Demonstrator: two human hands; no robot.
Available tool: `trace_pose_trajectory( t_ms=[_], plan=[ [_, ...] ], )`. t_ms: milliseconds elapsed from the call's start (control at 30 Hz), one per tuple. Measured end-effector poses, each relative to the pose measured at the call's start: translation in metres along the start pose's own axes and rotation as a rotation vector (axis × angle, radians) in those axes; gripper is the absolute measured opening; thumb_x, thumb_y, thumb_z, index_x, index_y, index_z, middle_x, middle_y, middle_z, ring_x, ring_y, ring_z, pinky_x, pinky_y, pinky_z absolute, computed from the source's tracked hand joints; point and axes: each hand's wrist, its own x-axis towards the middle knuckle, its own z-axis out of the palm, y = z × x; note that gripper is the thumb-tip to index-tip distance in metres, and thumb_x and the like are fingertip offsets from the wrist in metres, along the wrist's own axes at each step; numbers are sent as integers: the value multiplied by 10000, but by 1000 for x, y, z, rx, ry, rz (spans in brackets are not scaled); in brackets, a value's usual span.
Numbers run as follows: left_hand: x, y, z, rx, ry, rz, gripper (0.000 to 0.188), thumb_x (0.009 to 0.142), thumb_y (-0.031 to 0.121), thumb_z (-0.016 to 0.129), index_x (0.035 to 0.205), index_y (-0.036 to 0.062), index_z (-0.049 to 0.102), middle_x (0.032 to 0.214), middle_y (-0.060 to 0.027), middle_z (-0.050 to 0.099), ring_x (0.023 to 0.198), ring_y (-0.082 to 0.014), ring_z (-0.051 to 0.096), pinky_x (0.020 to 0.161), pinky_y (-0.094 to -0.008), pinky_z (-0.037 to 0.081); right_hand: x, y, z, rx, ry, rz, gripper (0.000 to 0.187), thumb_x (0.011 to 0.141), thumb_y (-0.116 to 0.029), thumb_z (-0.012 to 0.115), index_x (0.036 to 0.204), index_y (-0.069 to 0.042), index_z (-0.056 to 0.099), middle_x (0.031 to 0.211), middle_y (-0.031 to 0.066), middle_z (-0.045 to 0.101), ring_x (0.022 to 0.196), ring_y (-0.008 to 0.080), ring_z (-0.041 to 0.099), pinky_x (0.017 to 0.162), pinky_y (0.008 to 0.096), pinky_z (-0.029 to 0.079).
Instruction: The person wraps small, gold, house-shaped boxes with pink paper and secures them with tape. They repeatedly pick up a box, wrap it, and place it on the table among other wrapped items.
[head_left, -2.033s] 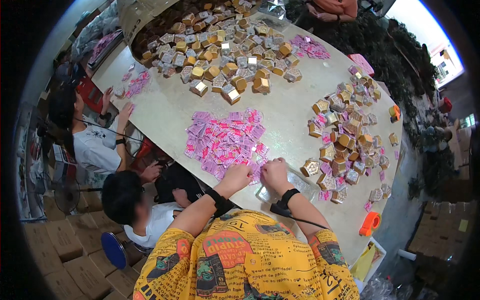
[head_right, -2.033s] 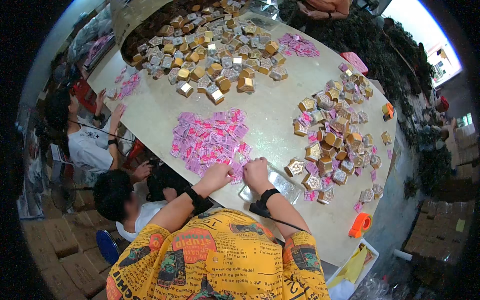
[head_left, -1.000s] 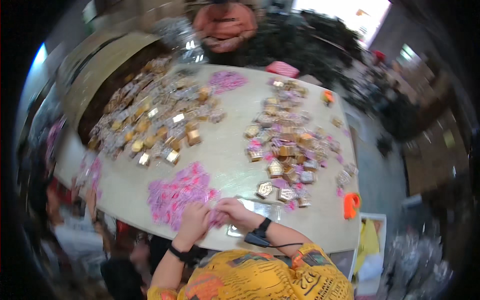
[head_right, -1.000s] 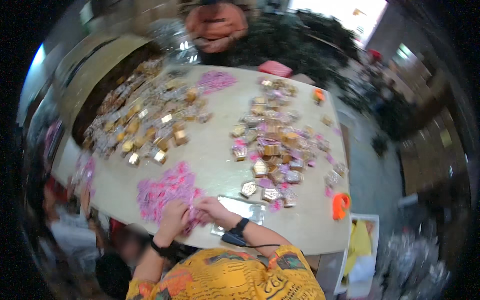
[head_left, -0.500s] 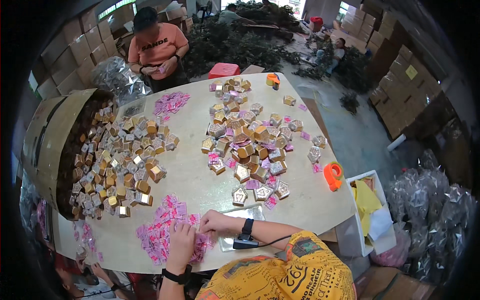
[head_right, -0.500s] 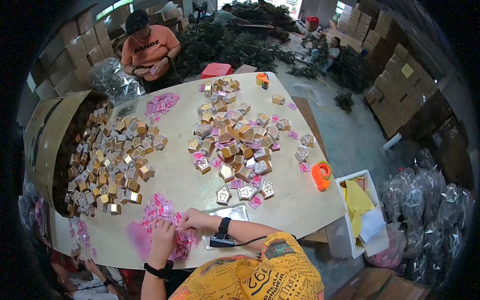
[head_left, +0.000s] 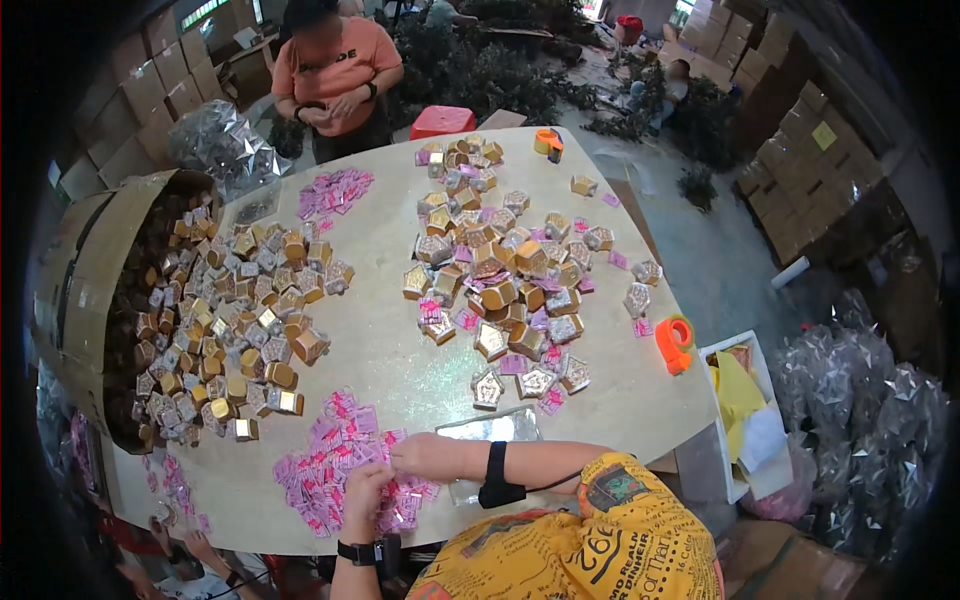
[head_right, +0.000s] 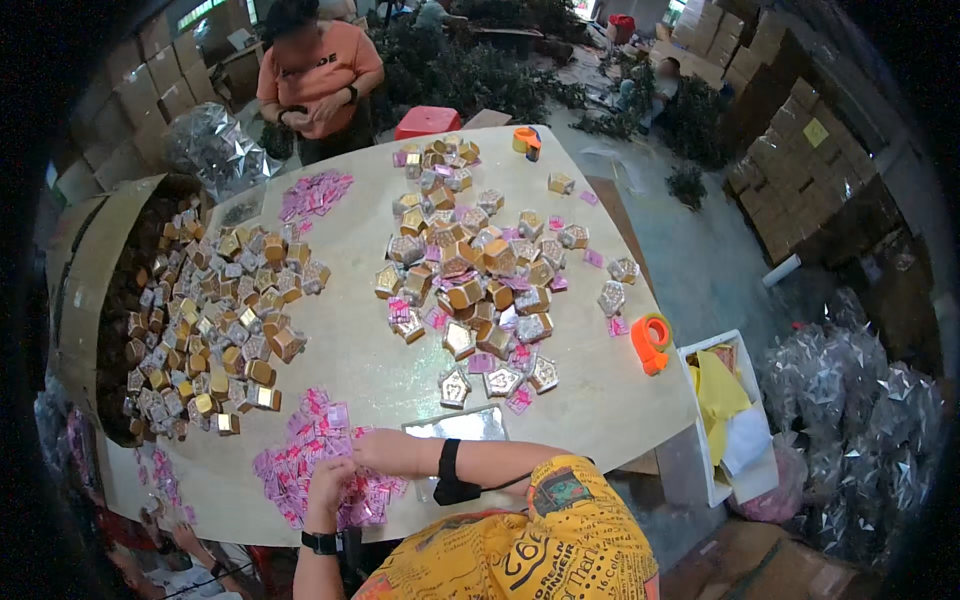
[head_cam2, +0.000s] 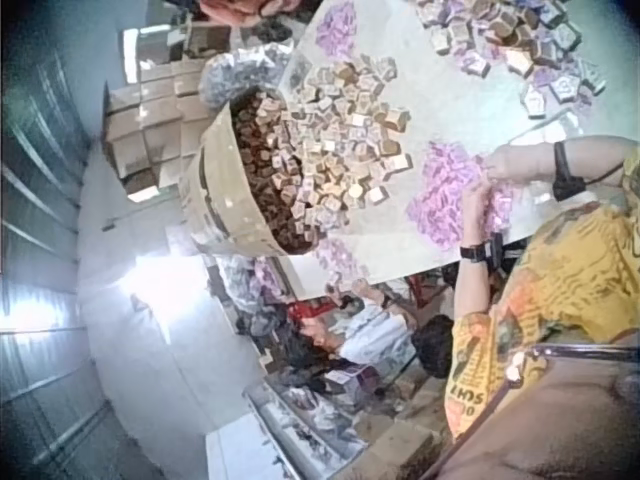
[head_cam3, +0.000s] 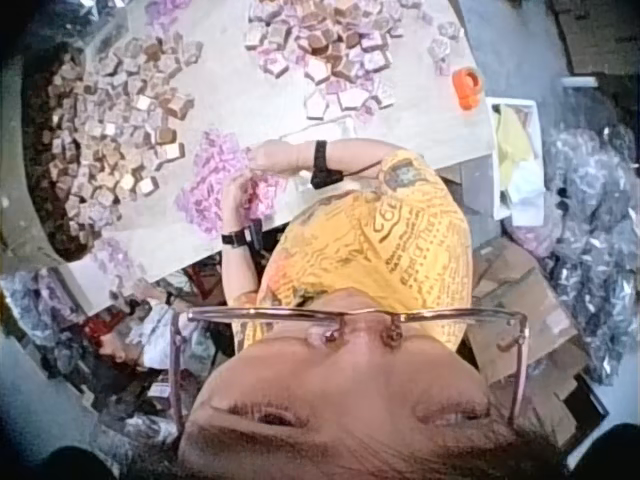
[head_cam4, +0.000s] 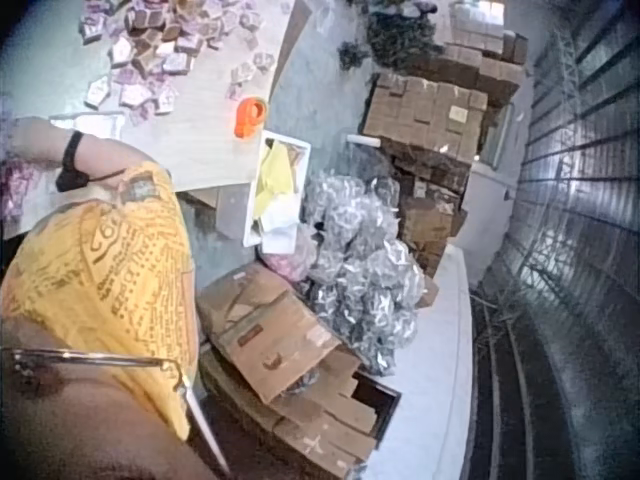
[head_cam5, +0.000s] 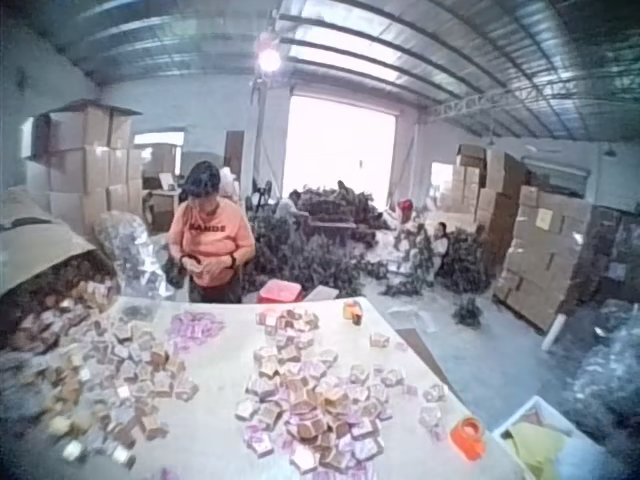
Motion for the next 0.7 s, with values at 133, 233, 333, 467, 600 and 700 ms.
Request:
trace_pose_trajectory(
  t_ms=[133,233,333,467,600,700],
  plan=[
    [-1,8,-12,-53,-31,-228,251,872,224,607,801,-1,694,649,-16,626,582,-112,542,546,-278,421,15,11,9,77,-28,-58,88,766,-134,569,785,-51,592,756,127,588,713,329,607,627,429,493],
    [28,14,-22,304,-74,64,288,881,269,607,821,-4,676,706,-87,643,661,-198,591,642,-337,478,14,17,5,61,-13,33,77,766,-125,596,802,-57,591,749,139,601,705,326,610,608,421,487],
    [53,16,-60,826,501,265,422,840,327,652,1121,17,592,959,-190,596,918,-328,613,744,-409,506,23,20,-2,67,58,115,81,772,-75,614,846,-40,609,734,137,581,689,321,602,603,410,487],
    [91,30,-112,857,917,84,628,787,315,721,1285,53,442,1140,-202,502,1031,-377,571,821,-454,505,14,22,-6,87,35,170,114,813,-74,613,917,-36,638,758,137,599,674,315,609,615,395,504],
    [122,33,-130,737,953,-49,692,770,353,733,1308,54,416,1209,-230,489,1030,-402,567,860,-461,494,12,21,-12,89,-11,233,146,805,-60,600,942,-32,641,799,144,620,713,325,622,641,399,513],
    [165,1,-137,623,958,54,674,769,388,726,1285,54,450,1226,-259,511,1047,-418,562,862,-480,484,8,26,-5,161,-4,261,162,799,-46,582,938,-57,664,892,126,667,766,302,642,699,390,523]
  ],
)
